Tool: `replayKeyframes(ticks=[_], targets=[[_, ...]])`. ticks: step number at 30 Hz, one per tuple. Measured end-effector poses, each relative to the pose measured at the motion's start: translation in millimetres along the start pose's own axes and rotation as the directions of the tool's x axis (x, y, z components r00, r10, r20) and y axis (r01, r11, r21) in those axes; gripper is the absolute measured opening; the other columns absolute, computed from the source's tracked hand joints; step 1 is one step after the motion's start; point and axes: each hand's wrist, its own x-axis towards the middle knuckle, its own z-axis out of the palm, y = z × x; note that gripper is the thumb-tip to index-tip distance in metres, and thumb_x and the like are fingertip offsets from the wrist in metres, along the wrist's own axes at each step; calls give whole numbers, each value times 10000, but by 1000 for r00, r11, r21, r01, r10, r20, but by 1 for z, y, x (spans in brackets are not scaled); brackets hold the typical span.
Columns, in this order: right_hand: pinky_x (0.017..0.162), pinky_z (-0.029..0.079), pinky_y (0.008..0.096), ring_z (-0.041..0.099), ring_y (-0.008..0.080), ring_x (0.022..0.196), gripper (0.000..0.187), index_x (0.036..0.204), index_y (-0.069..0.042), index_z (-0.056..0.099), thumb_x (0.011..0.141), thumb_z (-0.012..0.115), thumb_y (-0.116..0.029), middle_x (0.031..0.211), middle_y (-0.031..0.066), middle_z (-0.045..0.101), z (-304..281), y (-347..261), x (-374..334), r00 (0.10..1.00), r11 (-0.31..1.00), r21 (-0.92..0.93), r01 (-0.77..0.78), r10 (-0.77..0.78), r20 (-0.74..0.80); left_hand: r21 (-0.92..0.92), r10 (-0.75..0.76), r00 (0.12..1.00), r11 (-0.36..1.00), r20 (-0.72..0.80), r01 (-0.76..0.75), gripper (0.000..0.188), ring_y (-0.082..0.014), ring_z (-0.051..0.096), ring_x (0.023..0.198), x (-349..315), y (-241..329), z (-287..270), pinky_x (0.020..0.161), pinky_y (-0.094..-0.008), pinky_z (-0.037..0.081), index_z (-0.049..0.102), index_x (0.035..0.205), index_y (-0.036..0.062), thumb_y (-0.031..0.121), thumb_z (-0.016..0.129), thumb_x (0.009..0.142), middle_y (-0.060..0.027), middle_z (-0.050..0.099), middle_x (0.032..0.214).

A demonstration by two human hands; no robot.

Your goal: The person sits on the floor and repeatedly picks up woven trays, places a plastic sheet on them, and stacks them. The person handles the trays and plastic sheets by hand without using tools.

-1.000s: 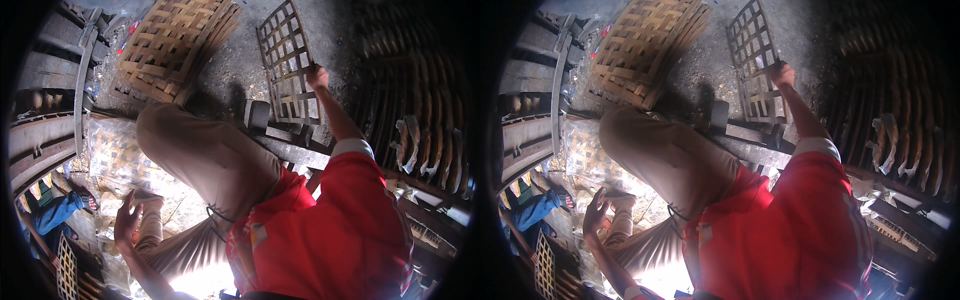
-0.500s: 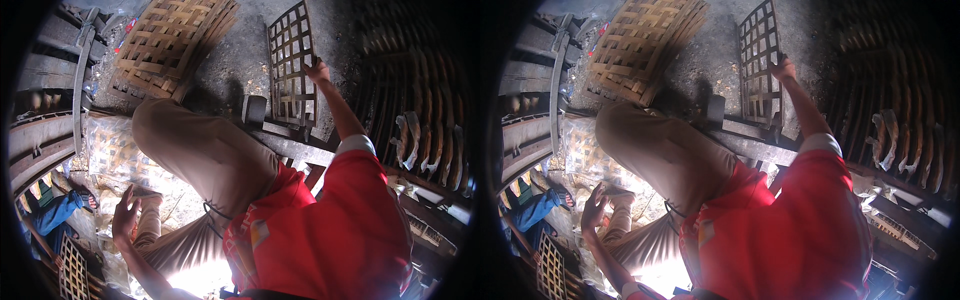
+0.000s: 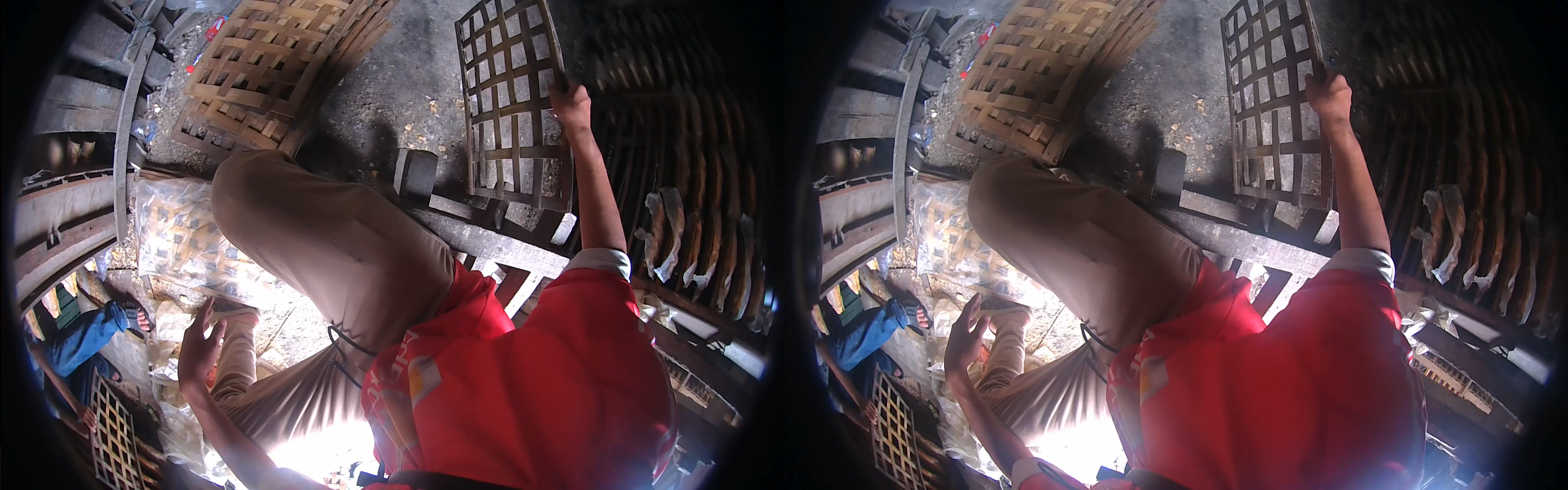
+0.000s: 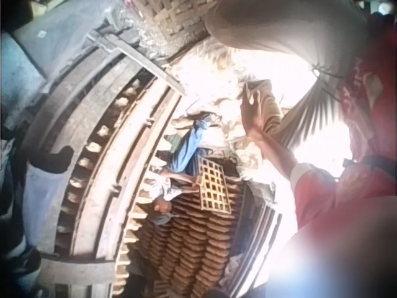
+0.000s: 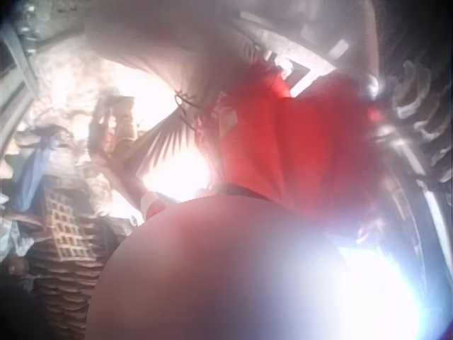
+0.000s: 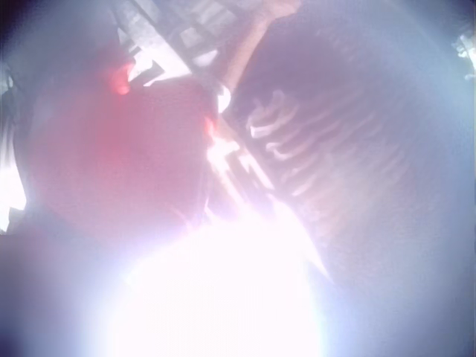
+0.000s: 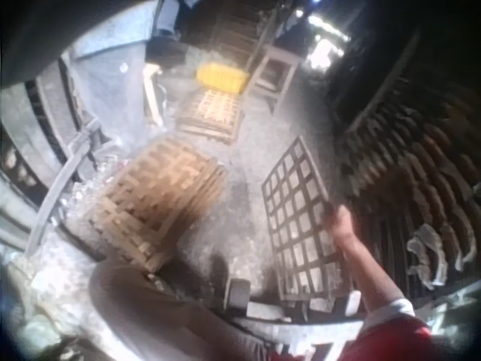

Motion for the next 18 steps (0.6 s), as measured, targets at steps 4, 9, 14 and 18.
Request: replayKeyframes(ticks=[4,9,14,18], targets=[[887,519,431,668,354,1021,530,1126,-48,650,767,712,-433,1035,217,693,31,1,1,985,999,-33,24,-18,169,1,31,1000,1000,3,-31,564,-376,467,1315,2,-1,0,1063,-419,414,350,1487,128,287,549,984,-176,446,1464],[1013,461,425,580,373,1182,600,1239,-100,593,780,659,-480,1209,221,631,118,-4,-14,980,984,-141,-109,130,150,-29,70,998,997,-6,-71,561,-372,471,1313,1,-6,3,1056,-420,418,353,1487,133,286,550,984,-169,460,1455],[963,487,446,602,413,1119,440,1130,-83,663,784,616,-350,1150,249,645,119,-7,-13,990,989,-118,-89,101,94,5,40,999,999,-9,-40,557,-367,481,1305,-3,-9,4,1052,-420,422,356,1487,137,280,551,985,-173,468,1448],[914,507,452,634,407,1054,374,1060,-66,689,787,605,-307,1045,244,679,78,-16,-14,999,995,-82,-48,46,-20,-17,39,999,999,-6,-39,561,-363,479,1308,-1,-8,4,1056,-419,419,354,1489,139,286,552,985,-177,466,1448]])
